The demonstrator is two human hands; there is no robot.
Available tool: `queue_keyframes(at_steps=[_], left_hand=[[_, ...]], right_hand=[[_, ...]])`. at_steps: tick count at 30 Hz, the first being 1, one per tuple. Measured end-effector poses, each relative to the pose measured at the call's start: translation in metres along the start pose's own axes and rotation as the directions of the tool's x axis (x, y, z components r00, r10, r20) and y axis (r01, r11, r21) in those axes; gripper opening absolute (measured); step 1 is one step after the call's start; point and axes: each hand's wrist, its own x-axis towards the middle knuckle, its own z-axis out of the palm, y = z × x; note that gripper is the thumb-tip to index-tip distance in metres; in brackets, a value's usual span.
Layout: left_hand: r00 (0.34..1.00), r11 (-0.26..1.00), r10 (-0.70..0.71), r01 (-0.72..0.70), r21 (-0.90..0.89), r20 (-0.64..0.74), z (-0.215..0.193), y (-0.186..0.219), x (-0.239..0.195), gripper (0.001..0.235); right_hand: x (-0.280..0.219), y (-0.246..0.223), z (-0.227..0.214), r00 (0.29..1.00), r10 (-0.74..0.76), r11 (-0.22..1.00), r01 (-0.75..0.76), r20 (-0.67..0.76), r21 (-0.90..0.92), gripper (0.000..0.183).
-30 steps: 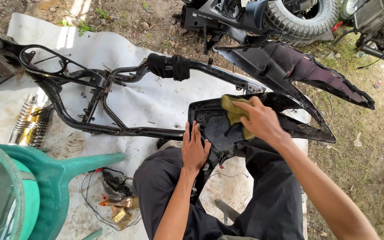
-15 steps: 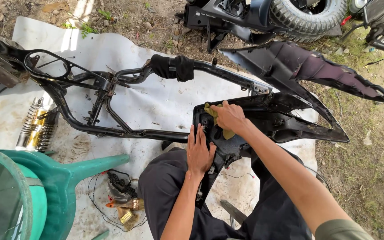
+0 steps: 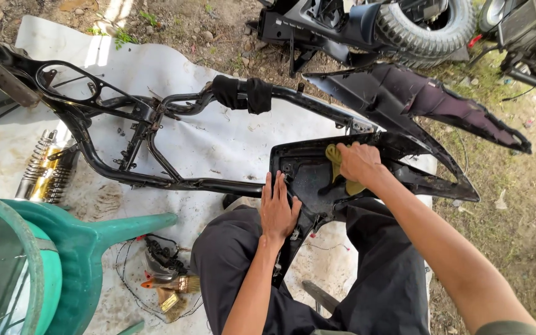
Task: The person wipes a black motorcycle fender with a cloth while sitting on a chair. They clean both the exterior and interior surfaces of the part, turning it over to reach different areas.
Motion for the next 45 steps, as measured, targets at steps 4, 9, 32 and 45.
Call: queue_keyframes(at_steps=[4,9,32,45], left_hand=[[1.0,1.0,0.0,0.0,0.007,-0.012,0.004,0.0,-0.003,0.068],[1.0,1.0,0.002,-0.002,0.024,0.006,0.003,-0.001,-0.001,0.069],[0.999,0.997,0.015,-0.017,0.076,0.031,0.01,-0.008,-0.004,0.073],[1.0,1.0,0.011,-0.011,0.028,-0.01,0.008,-0.007,-0.002,0.069]], right_hand=[[-0.007,-0.014,-0.007,1.0,-0.014,0.999,0.016,-0.027,0.05,0.052],[0.009,-0.034,0.008,0.997,-0.063,0.995,0.066,-0.042,0.079,0.057],[0.016,-0.086,0.005,0.983,-0.179,0.959,0.183,-0.036,0.215,0.071],[-0.083,-0.008,-0.029,0.968,0.032,0.937,0.058,-0.248,0.344,0.047]])
